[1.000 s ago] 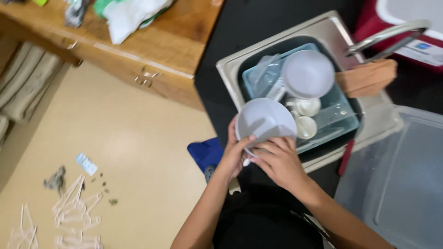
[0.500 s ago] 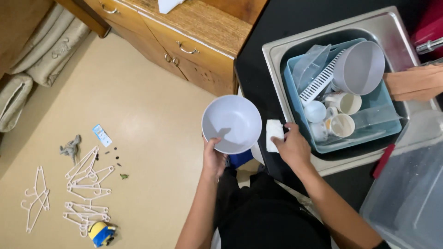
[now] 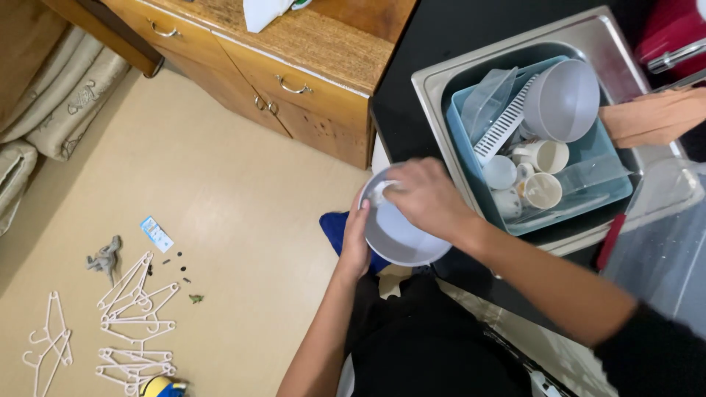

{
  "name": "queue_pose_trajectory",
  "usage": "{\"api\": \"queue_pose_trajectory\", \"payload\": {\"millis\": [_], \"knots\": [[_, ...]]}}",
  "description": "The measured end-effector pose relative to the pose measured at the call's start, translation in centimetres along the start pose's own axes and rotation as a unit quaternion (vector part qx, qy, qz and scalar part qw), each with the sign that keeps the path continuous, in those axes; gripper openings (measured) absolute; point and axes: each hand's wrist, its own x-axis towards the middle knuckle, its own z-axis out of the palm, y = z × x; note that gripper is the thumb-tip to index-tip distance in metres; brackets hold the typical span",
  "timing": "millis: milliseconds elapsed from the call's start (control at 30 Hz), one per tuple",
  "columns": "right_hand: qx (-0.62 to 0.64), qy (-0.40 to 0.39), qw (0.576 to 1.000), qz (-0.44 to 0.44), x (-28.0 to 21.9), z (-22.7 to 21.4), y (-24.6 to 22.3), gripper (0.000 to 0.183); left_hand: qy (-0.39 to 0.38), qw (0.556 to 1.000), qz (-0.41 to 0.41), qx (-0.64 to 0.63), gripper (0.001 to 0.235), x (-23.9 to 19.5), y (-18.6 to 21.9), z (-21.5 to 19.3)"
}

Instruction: Drying washed plates and bowls with a cloth and placing them into a dish rack.

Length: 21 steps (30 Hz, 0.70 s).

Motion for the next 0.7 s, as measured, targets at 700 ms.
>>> {"api": "queue_pose_trajectory", "payload": {"millis": [700], "knots": [[-0.145, -0.417, 0.886, 0.142, 0.3, 1.4, 5.3, 0.033, 0.218, 0.954, 0.027, -0.202, 0.053, 2.4, -0.8, 8.5]]}}
